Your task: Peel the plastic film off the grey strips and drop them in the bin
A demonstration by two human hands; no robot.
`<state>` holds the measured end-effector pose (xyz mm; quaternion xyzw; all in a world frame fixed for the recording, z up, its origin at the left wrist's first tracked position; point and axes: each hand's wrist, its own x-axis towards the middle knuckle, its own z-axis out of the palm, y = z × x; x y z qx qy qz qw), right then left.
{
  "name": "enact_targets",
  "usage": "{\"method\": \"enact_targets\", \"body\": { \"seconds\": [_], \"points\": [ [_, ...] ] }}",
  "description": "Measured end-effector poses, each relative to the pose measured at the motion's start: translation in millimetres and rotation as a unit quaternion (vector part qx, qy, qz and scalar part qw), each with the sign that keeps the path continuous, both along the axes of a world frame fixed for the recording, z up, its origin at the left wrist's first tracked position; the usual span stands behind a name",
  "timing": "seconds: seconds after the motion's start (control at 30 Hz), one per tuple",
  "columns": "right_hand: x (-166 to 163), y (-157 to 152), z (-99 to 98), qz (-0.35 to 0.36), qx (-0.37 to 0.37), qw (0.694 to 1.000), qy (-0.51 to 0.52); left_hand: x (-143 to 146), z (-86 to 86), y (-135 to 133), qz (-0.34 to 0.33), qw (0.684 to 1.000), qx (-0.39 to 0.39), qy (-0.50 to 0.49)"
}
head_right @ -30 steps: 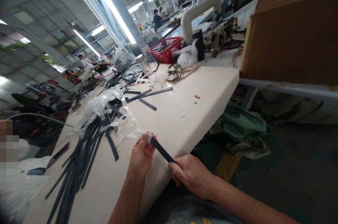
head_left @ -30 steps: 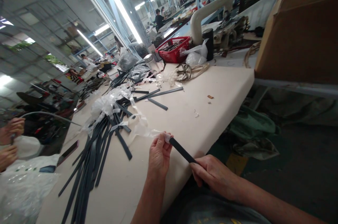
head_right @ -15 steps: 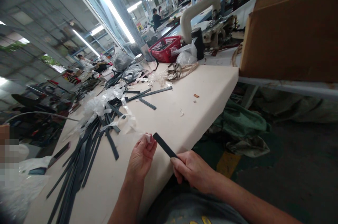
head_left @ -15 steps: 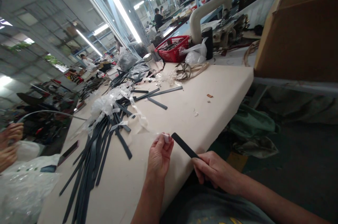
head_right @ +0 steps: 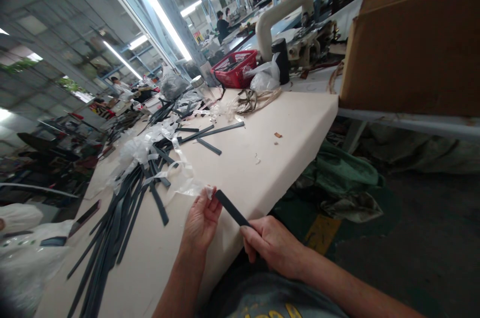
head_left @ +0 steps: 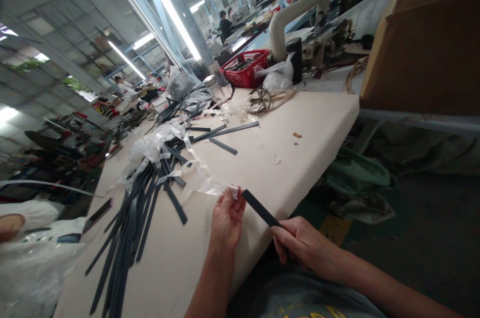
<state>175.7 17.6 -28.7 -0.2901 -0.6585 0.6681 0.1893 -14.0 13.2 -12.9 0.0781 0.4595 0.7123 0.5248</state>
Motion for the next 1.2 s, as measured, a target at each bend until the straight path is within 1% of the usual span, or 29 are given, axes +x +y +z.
{"method": "enact_targets", "body": {
  "seconds": [0.2,0.43,0.6,0.73,0.8,0.87,1.07,1.2],
  "points": [
    [-3.3,2.4,-5.8,0.007,0.001,1.0,-0.014,2.7,0.1,0.9,-0.003,1.0,0.026,-0.005],
    [-4.6,4.8,-5.1,0.014,0.009,1.0,-0.019,3.6,-1.2,-0.1,-0.006,1.0,0.016,0.001],
    [-4.6,5.6,-5.2,0.005,-0.013,1.0,-0.025,2.6,-5.8,-1.0,-0.027,0.999,0.027,0.011],
    [-4.3,5.7,-7.2,0.001,-0.008,1.0,-0.019,2.8,-7.3,-1.5,-0.019,1.0,0.014,-0.003],
    [-3.7,6.0,-7.5,-0.008,-0.013,1.0,-0.016,2.7,-7.4,-1.4,-0.017,1.0,0.015,-0.009],
    [-3.1,6.0,-6.7,-0.002,-0.014,1.0,-0.016,2.9,-7.3,-1.0,-0.016,1.0,0.02,-0.008],
    [-4.5,3.2,-1.4,0.025,0.029,0.999,-0.024,7.0,-5.3,-0.5,0.013,1.0,0.003,-0.017],
    [-4.6,2.9,-2.5,0.034,-0.012,0.999,-0.028,8.0,-4.4,-2.3,0.006,1.0,-0.006,-0.014]
  ]
}}
